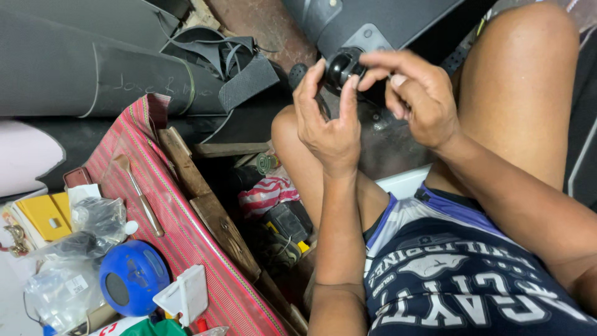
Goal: The person sits on the floor and uses a small metal tool to adjust the axle of a suitcase wheel. They repeatedly insert the tool into the wheel hub, rotate it, and test the wheel's movement.
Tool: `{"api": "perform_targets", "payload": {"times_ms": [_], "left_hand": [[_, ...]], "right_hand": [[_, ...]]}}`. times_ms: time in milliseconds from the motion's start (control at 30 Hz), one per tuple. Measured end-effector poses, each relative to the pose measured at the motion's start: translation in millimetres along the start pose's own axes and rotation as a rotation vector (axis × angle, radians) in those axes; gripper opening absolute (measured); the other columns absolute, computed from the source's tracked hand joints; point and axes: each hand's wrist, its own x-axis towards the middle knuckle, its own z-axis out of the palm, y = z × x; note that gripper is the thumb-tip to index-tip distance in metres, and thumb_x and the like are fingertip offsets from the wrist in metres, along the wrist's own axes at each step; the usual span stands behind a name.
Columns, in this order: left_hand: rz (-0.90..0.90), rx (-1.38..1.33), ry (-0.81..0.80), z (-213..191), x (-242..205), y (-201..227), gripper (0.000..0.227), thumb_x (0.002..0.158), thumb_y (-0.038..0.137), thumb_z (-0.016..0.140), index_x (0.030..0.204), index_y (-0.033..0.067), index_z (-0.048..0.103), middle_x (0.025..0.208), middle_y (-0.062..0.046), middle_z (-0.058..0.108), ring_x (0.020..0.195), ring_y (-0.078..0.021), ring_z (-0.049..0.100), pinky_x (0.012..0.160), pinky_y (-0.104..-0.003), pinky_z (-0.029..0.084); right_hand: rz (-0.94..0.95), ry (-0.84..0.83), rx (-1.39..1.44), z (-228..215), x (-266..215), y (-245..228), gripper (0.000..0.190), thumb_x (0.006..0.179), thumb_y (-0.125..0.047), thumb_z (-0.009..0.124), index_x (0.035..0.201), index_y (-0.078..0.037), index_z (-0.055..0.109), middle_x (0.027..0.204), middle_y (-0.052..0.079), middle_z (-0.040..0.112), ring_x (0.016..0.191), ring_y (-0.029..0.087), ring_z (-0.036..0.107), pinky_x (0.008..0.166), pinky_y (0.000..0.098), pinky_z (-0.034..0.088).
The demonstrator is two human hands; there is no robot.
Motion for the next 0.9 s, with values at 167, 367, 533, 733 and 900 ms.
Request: {"api": "perform_targets", "payload": {"times_ms": [167, 367, 533, 733, 900], "left_hand": [[-0.067, -0.180, -0.031, 1, 0, -9, 0.044, 0.094, 0.002, 0.080, 0.132, 0.0016, 0.058, 0.127, -0.013, 0.064, 0.118, -0.0214, 0.067, 0.104, -0.031, 0.057], [-0.051, -0.128, 0.006, 4, -3, -9, 0.043, 0.091, 0.000, 0.082, 0.127, 0.0021, 0.058, 0.124, -0.013, 0.065, 0.112, -0.0195, 0.068, 0.097, -0.028, 0.058], [-0.106, -0.130, 0.031, 6, -2, -4, 0.049, 0.090, 0.003, 0.081, 0.133, 0.0012, 0.056, 0.126, -0.012, 0.066, 0.113, -0.0208, 0.069, 0.104, -0.032, 0.057], [-0.045, 0.004, -0.005, 2, 2, -1, 0.048, 0.090, 0.006, 0.081, 0.133, 0.0005, 0.059, 0.124, -0.013, 0.066, 0.112, -0.0233, 0.069, 0.102, -0.034, 0.056], [-0.045, -0.025, -0.006, 3, 1, -1, 0.048, 0.091, 0.006, 0.081, 0.133, 0.0006, 0.059, 0.126, -0.013, 0.066, 0.115, -0.0230, 0.068, 0.105, -0.034, 0.055]], "right_hand": [[0.069, -0.025, -0.079, -8, -4, 6, 0.030, 0.100, 0.004, 0.040, 0.128, 0.005, 0.053, 0.098, 0.010, 0.072, 0.066, 0.007, 0.048, 0.063, 0.0195, 0.042], [0.102, -0.130, -0.273, -17, -18, -11, 0.027, 0.103, 0.004, 0.048, 0.129, 0.004, 0.051, 0.115, 0.012, 0.074, 0.088, 0.013, 0.069, 0.078, 0.0257, 0.058], [0.139, -0.102, -0.136, -34, -27, 0, 0.020, 0.102, 0.002, 0.054, 0.120, 0.003, 0.063, 0.116, 0.009, 0.072, 0.099, 0.013, 0.071, 0.087, 0.0265, 0.060], [-0.017, -0.090, -0.431, -50, -40, 38, 0.013, 0.090, -0.004, 0.074, 0.102, -0.002, 0.078, 0.092, 0.006, 0.069, 0.086, 0.013, 0.063, 0.077, 0.0274, 0.052], [0.402, 0.030, -0.322, -55, -40, 52, 0.014, 0.086, -0.010, 0.079, 0.099, -0.006, 0.079, 0.082, 0.001, 0.071, 0.073, 0.008, 0.060, 0.066, 0.0232, 0.048]]}}
